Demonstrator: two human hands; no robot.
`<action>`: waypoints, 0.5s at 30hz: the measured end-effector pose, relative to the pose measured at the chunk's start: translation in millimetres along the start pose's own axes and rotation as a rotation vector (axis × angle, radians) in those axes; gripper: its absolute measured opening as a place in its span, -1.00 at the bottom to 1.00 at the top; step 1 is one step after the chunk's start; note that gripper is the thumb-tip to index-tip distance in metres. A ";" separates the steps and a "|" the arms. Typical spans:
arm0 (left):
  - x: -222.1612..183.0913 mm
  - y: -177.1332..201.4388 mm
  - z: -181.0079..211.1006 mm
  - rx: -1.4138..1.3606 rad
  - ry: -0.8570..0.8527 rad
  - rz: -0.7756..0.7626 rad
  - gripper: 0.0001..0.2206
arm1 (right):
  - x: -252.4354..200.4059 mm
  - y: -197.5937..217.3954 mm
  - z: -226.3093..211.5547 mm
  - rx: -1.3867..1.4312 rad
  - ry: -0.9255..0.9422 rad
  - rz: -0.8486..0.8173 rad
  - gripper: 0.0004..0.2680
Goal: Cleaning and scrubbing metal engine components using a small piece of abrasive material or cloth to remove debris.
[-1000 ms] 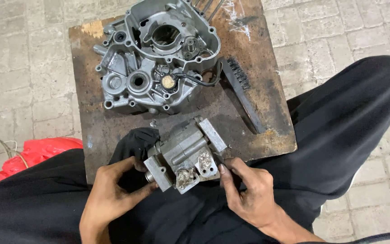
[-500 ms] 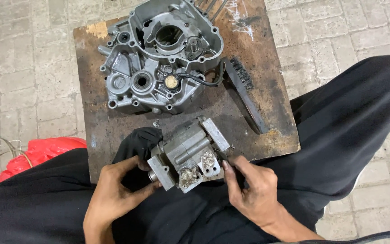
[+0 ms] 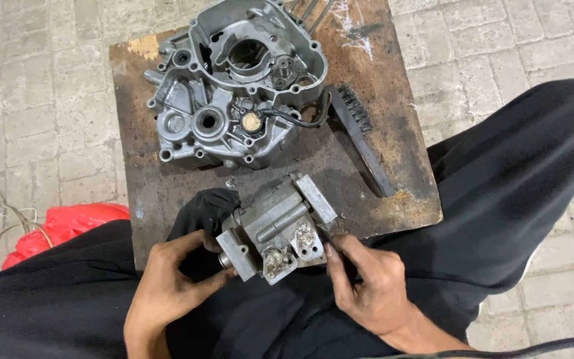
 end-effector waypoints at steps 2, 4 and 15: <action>-0.7 0.8 0.2 0.006 0.033 0.003 -0.70 | 1.7 0.6 2.5 -0.007 0.010 0.016 -0.94; -0.7 2.0 -1.4 0.014 0.067 0.011 -0.70 | 2.5 1.3 3.1 -0.011 0.023 0.030 -0.93; -0.8 0.8 -0.1 0.027 0.036 0.001 -0.71 | 2.6 5.5 6.4 -0.002 -0.015 0.032 -0.93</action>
Point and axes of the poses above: each hand's wrist, its own x-axis towards the middle knuckle, its own y-axis out of the back of the hand, z = x × y, the point moved 10 cm from there along x, towards the middle knuckle, and after that the axes turned 10 degrees about -y, right-handed, at the moved point
